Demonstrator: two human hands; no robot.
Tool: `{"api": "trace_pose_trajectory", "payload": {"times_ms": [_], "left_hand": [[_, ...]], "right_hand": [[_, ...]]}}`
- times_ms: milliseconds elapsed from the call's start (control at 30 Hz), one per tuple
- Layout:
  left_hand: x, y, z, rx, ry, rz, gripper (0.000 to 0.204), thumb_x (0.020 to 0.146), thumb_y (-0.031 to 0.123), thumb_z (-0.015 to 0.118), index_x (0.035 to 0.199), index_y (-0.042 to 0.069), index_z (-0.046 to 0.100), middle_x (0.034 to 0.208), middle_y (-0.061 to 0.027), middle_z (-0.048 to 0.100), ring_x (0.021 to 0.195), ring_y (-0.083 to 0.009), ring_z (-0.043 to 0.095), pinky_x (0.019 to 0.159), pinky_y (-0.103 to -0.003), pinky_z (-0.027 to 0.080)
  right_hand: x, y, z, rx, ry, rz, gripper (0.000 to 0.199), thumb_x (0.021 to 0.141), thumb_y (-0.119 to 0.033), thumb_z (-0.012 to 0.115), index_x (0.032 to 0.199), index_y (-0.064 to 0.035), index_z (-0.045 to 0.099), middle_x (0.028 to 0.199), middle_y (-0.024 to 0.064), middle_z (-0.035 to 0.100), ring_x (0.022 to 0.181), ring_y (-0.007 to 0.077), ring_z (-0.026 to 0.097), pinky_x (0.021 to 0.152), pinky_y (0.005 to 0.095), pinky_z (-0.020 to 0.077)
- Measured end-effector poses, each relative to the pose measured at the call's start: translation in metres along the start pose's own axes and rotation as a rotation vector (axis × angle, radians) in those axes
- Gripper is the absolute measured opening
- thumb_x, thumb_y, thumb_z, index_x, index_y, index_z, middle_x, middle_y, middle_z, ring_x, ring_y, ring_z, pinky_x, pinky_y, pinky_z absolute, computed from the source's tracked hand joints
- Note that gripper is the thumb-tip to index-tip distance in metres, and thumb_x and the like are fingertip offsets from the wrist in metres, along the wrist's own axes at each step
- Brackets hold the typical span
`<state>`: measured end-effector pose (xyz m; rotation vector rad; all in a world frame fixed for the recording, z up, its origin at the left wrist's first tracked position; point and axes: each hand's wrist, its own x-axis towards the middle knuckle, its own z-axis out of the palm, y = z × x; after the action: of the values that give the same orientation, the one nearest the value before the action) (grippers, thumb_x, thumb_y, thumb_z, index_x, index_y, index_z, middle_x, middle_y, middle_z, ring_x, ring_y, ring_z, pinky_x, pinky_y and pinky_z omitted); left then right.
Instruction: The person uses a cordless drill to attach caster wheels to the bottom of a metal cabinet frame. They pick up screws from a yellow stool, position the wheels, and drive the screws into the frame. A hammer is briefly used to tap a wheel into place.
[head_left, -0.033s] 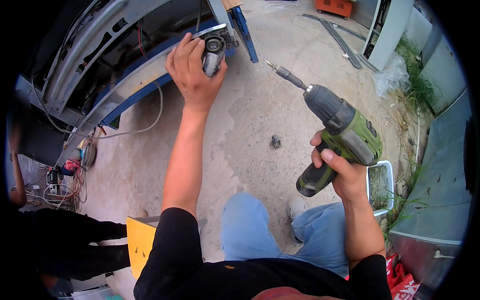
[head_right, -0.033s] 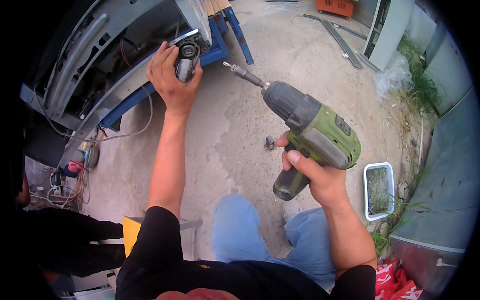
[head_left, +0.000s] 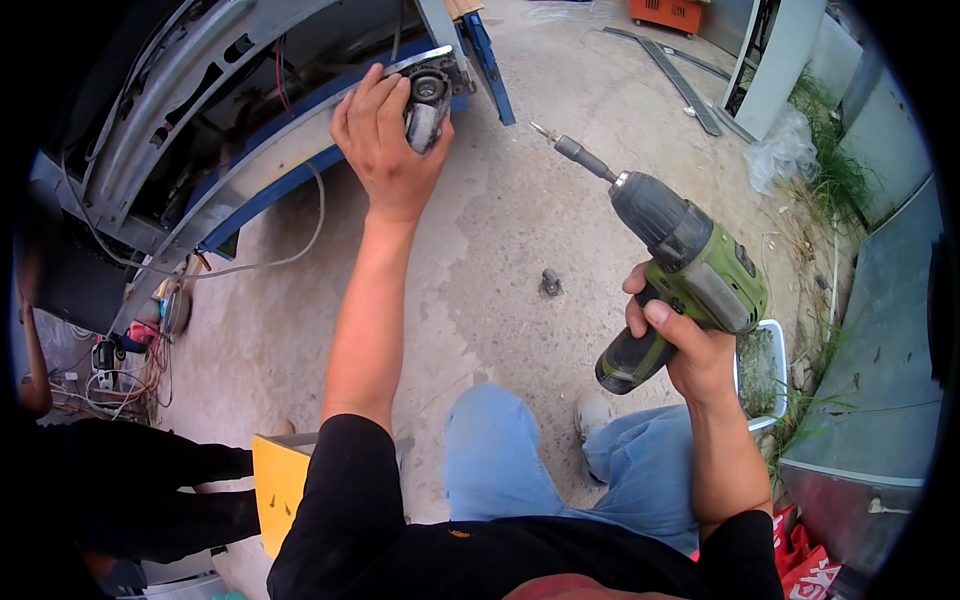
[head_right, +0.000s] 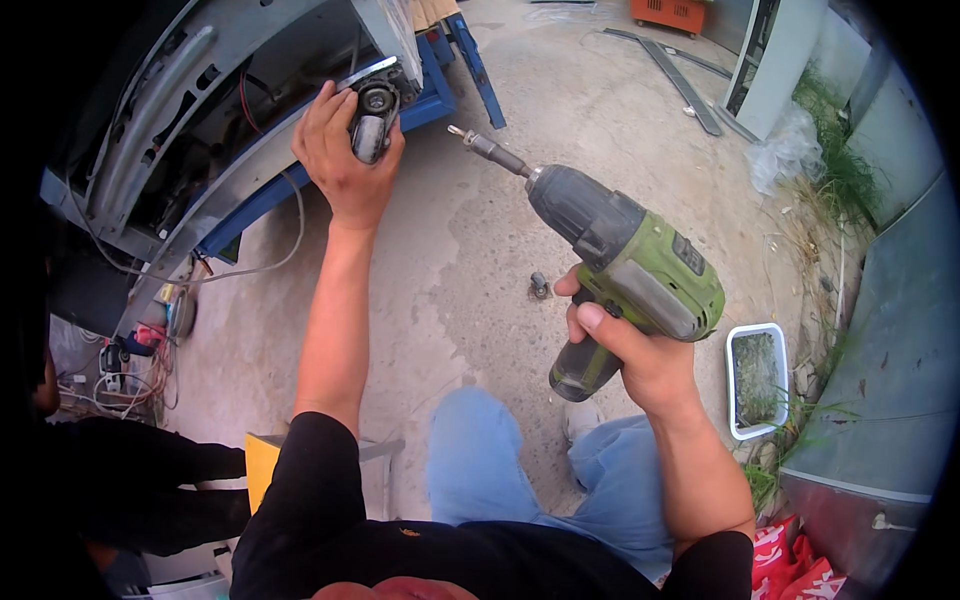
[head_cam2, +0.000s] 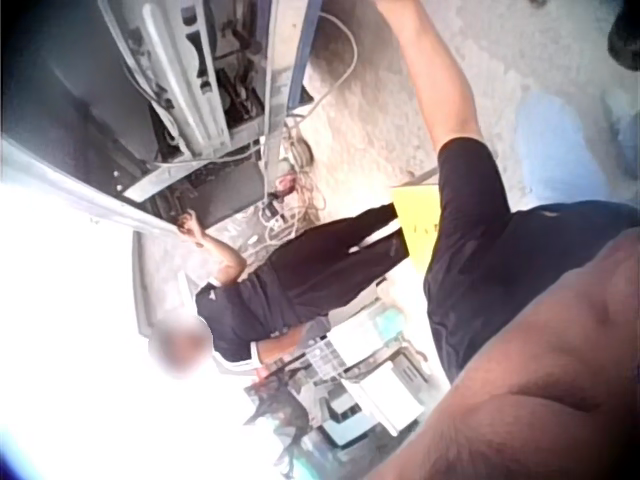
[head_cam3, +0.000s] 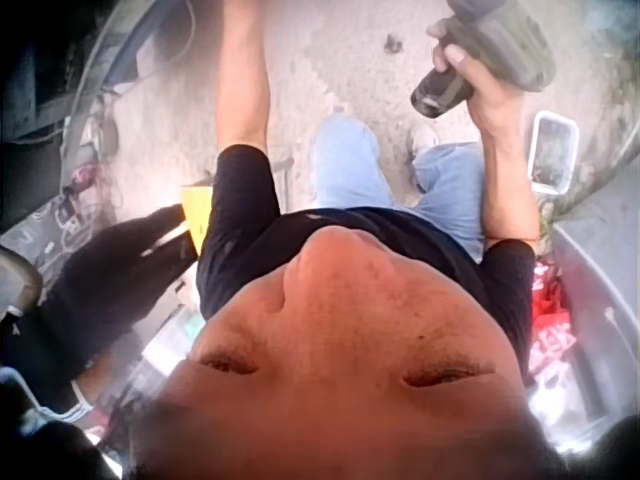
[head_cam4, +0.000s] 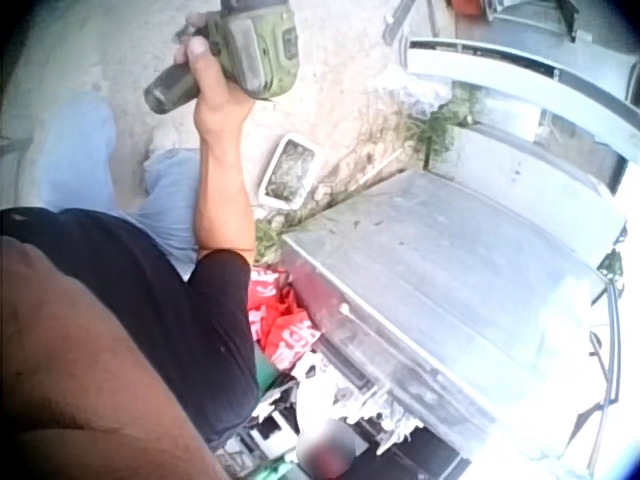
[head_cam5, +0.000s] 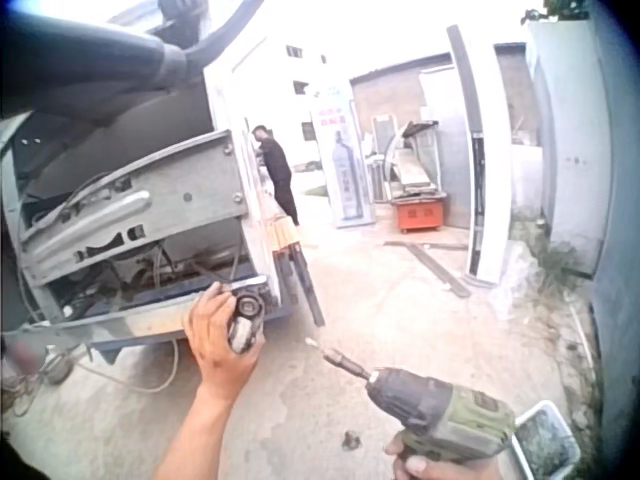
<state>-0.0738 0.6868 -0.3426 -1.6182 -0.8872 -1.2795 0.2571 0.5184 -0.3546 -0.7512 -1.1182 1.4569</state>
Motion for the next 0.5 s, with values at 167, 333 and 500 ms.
{"api": "trace_pose_trajectory", "payload": {"times_ms": [167, 333, 500], "left_hand": [[0.002, -0.005, -0.001, 0.014, -0.006, 0.012, 0.056, 0.069, 0.014, 0.091, 0.120, 0.006, 0.070, 0.122, -0.0093, 0.071, 0.124, -0.0286, 0.066, 0.105, -0.043, 0.040], [0.004, -0.020, 0.000, 0.009, -0.019, 0.080, 0.059, 0.067, 0.020, 0.094, 0.121, 0.011, 0.071, 0.128, -0.0089, 0.071, 0.121, -0.0246, 0.066, 0.101, -0.040, 0.039], [0.005, -0.028, 0.002, 0.025, -0.012, 0.099, 0.056, 0.069, 0.023, 0.094, 0.120, 0.014, 0.073, 0.129, -0.0023, 0.073, 0.123, -0.0203, 0.067, 0.100, -0.038, 0.039]], "right_hand": [[-0.026, -0.003, -0.007, -0.145, 0.058, -0.028, 0.050, 0.089, -0.005, 0.072, 0.137, 0.0001, 0.057, 0.112, 0.0157, 0.068, 0.081, 0.0200, 0.063, 0.073, 0.0339, 0.0531], [-0.060, 0.001, -0.011, -0.217, 0.153, -0.039, 0.050, 0.089, -0.006, 0.073, 0.136, 0.0003, 0.058, 0.113, 0.0147, 0.068, 0.079, 0.0195, 0.063, 0.073, 0.0332, 0.0529], [-0.081, -0.008, -0.005, -0.222, 0.173, -0.046, 0.044, 0.091, -0.007, 0.072, 0.133, 0.0007, 0.062, 0.113, 0.0125, 0.072, 0.082, 0.0173, 0.065, 0.076, 0.0327, 0.0545]]}}
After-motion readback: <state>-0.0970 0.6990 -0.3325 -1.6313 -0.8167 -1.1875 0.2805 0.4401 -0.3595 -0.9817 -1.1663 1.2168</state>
